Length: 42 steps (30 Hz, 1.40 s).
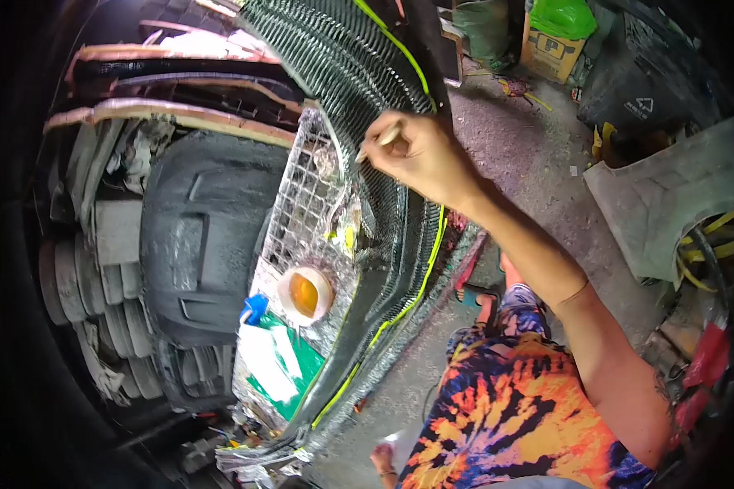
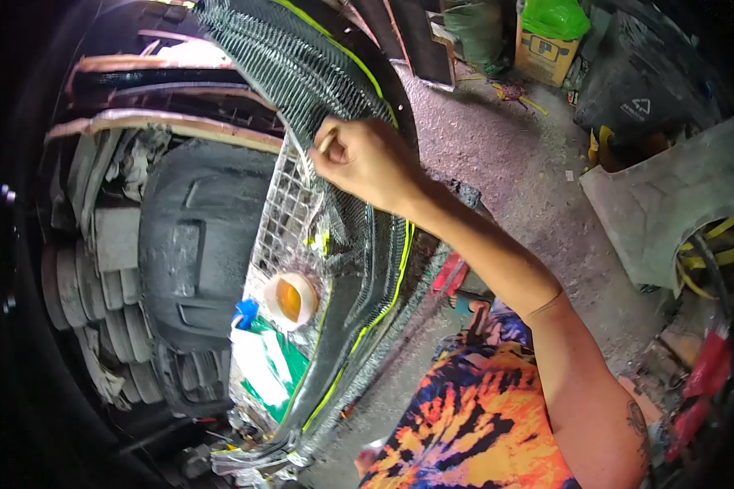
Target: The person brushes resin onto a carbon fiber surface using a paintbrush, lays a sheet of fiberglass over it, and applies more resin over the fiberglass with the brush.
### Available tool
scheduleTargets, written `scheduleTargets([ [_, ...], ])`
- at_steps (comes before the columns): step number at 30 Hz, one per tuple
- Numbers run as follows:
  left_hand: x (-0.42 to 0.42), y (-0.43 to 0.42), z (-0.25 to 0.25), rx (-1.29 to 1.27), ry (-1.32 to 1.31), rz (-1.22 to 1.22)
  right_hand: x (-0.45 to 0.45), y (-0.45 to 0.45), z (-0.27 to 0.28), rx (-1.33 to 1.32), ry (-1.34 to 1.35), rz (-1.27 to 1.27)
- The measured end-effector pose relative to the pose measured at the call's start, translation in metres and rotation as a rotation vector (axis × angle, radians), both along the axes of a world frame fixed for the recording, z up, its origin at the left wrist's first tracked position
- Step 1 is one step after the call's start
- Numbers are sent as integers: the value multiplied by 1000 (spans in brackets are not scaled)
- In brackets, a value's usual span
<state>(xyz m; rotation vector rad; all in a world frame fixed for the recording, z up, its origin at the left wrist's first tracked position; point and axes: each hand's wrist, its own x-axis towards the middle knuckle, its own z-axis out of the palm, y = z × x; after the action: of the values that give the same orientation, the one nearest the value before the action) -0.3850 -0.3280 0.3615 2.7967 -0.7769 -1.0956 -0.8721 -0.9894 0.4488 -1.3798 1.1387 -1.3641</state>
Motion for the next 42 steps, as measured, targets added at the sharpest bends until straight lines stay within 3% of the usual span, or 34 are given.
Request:
scheduleTargets([
  [1, 4, -14, 19, 1, 35, -40, -6, 5, 4, -80, -126, -10],
  [3, 8, -52, 61, 1, 35, -97, -24, 26, 28, -61, -98, 23],
  [5, -3, -117, 116, 21, -94, -345, -36, 36, 37, -313, 118, 24],
  [6, -32, -171, 153, -57, -58, -334, -37, 45, 39, -305, 223, 60],
  [8, -61, -220, 190, -308, 155, -77, -38, 58, 55, -264, 461, 139],
  [9, -63, -235, 200, -297, 88, -224, -34, 61, 62, -295, 482, 185],
  [11, -89, -271, 214, -463, 179, -209, -22, 70, 60, -464, 761, 192],
  [13, -93, -289, 199, -725, 69, -333, -1, 82, 55, -487, 790, 270],
  [17, -120, -373, 204, -940, 337, -383, 33, 86, 80, -379, 894, 568],
  [19, -138, -410, 206, -1162, 420, -371, 50, 83, 103, -316, 970, 732],
  [21, -151, -439, 206, -1332, 433, -350, 59, 72, 109, -438, 913, 790],
  [24, -166, -473, 196, -1602, 508, -222, 62, 51, 137, -416, 1008, 871],
  [25, -172, -480, 193, -1689, 547, -142, 63, 42, 152, -285, 1046, 911],
  [27, -178, -489, 186, -1777, 488, -62, 55, 19, 158, -201, 930, 972],
  [28, -182, -491, 180, -1786, 474, -49, 56, 14, 154, -601, 768, 963],
  [30, -191, -494, 164, -1862, 541, 138, 58, 4, 148, -566, 830, 962],
  [33, -207, -483, 125, -1723, 485, 214, 59, -5, 135, -576, 873, 982],
  [35, -218, -467, 90, -1513, 475, 251, 57, -16, 109, -735, 915, 1006],
  [37, -229, -456, 30, -1331, 533, 256, 57, -15, 90, -642, 1233, 1028],
  [41, -256, -455, -45, -1223, 626, 329, 67, -8, 34, -559, 1501, 1003],
  [42, -256, -457, -53, -1187, 534, 318, 71, -8, 21, -570, 1536, 975],
])
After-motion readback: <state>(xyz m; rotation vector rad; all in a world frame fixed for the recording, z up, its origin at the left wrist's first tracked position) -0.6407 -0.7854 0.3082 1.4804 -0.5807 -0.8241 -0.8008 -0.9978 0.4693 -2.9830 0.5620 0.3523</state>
